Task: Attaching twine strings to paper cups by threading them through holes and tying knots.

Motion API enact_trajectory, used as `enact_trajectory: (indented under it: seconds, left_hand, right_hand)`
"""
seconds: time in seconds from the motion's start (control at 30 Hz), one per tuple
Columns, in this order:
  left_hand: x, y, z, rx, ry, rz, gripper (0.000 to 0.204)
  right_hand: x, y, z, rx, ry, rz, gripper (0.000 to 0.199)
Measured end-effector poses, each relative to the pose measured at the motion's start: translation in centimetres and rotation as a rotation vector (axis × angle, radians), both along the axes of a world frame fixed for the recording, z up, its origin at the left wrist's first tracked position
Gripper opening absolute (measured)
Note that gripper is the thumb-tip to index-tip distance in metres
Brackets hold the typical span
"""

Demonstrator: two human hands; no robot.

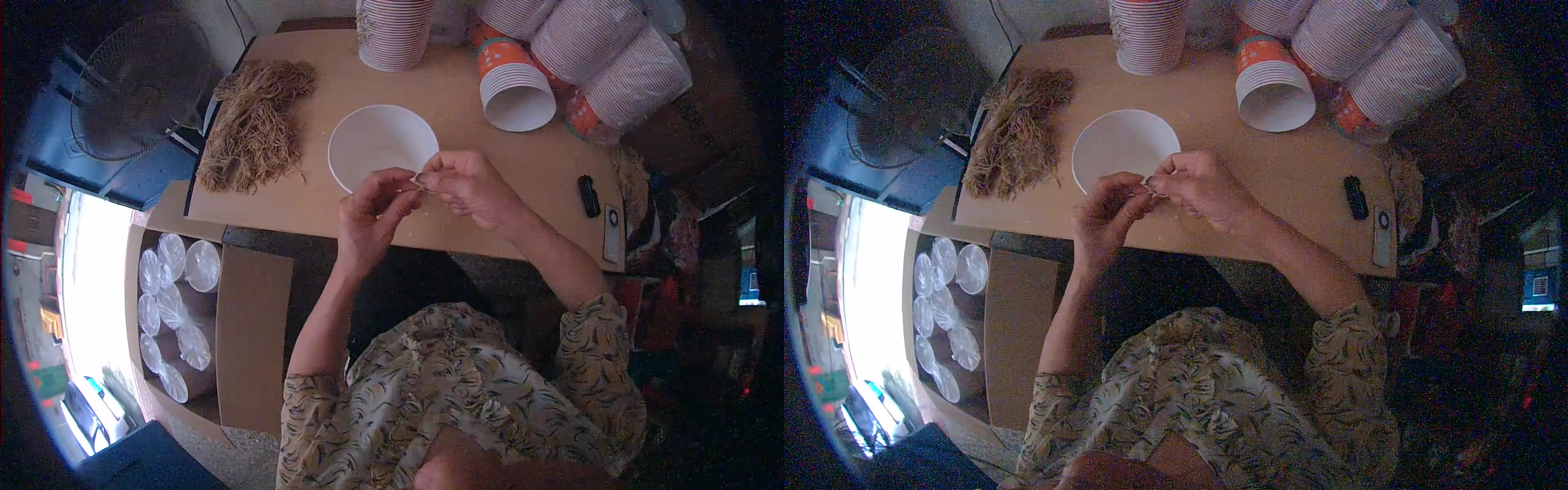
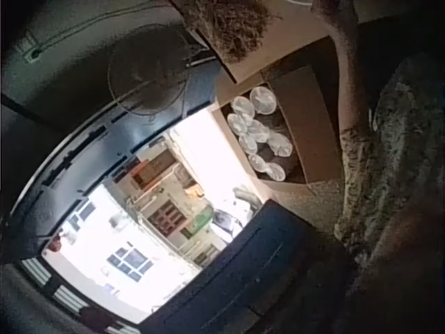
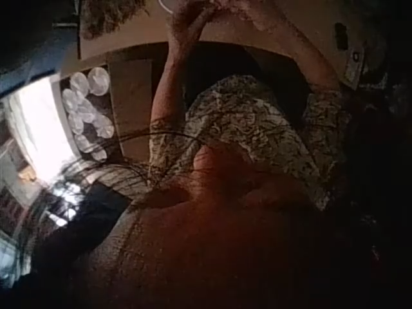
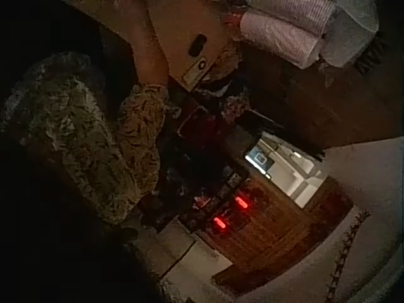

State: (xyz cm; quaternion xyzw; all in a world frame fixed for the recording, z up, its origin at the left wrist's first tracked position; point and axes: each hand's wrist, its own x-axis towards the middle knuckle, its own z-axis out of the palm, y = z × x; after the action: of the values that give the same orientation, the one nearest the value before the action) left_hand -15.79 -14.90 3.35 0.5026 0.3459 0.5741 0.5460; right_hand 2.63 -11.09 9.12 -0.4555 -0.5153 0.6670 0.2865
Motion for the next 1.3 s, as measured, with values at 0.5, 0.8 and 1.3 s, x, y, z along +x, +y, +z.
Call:
enact_trajectory:
  seconds: [0.5, 0.8, 1.3]
  left_hand:
    - [-0.6, -0.1, 0.2, 0.029, 0.211, 0.048, 0.012]
    - [-2.2, 1.0, 2.1, -0.303, 0.119, -0.129, 0.022]
    - [-0.6, 0.7, 1.8, -0.402, 0.13, -0.061, 0.019]
  right_hand:
    - [-0.2, 0.9, 0.3, -0.105, 0.029, 0.001, 0.015]
    - [0.7, 0.8, 0.2, 0.406, -0.068, 0.068, 0.011]
    - [-0.5, -1.8, -2.9, 0.951, -0.323, -0.13, 0.018]
